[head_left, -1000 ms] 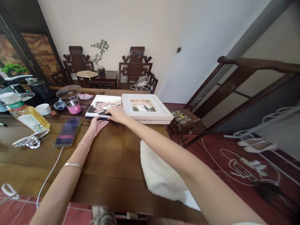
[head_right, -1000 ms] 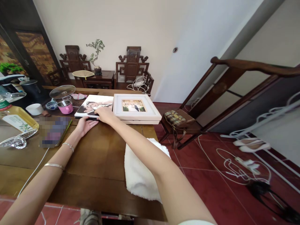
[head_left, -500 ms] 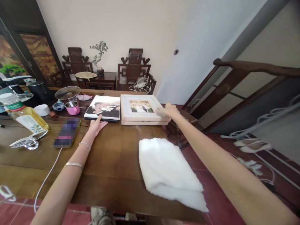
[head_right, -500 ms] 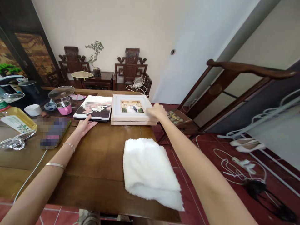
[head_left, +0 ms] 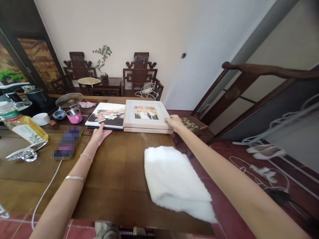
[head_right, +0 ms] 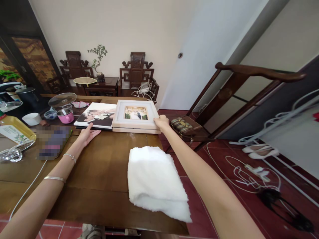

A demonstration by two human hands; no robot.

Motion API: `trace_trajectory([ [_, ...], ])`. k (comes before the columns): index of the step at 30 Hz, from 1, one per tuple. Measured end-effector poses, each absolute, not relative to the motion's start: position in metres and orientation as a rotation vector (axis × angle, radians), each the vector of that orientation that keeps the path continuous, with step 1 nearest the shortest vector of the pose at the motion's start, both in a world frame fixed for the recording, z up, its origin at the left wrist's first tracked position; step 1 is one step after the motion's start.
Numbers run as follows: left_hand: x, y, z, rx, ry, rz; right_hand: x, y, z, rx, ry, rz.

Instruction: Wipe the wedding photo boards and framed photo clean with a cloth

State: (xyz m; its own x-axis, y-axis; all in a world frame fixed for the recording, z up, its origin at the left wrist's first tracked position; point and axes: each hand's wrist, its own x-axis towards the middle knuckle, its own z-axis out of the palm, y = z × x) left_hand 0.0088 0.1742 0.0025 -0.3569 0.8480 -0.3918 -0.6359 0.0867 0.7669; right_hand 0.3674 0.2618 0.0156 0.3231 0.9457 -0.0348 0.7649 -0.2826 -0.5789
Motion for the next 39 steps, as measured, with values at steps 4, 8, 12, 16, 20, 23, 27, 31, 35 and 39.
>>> trace_trajectory([
  [4, 0.01, 0.171, 0.005, 0.275, 1.136, 1.581, 0.363, 0.264, 0.016, -2.174, -1.496, 0.492],
  [8, 0.012, 0.169, 0.005, 0.296, 1.138, 1.596, 0.366, 0.271, 0.022, -2.197, -1.537, 0.487],
  [12, 0.015, 0.166, 0.002, 0.304, 1.148, 1.627, 0.368, 0.276, 0.031, -2.206, -1.581, 0.461],
  [16, 0.018, 0.16, 0.001, 0.312, 1.133, 1.664, 0.361, 0.275, 0.042, -2.2, -1.583, 0.411],
  [20, 0.019, 0.152, 0.0, 0.334, 1.097, 1.677, 0.354, 0.273, 0.056, -2.141, -1.526, 0.382],
  [23, 0.018, 0.149, -0.001, 0.351, 1.073, 1.662, 0.355, 0.276, 0.071, -2.082, -1.452, 0.445],
  [27, 0.019, 0.144, 0.002, 0.38, 1.052, 1.623, 0.356, 0.279, 0.093, -2.0, -1.314, 0.69],
  [31, 0.021, 0.125, 0.012, 0.416, 1.059, 1.548, 0.351, 0.268, 0.114, -1.858, -1.198, 0.915],
  [35, 0.025, 0.091, 0.023, 0.441, 1.154, 1.461, 0.354, 0.244, 0.133, -1.706, -1.084, 0.89],
  [39, 0.034, 0.06, 0.047, 0.532, 1.184, 1.346, 0.367, 0.204, 0.148, -1.521, -1.018, 0.841],
])
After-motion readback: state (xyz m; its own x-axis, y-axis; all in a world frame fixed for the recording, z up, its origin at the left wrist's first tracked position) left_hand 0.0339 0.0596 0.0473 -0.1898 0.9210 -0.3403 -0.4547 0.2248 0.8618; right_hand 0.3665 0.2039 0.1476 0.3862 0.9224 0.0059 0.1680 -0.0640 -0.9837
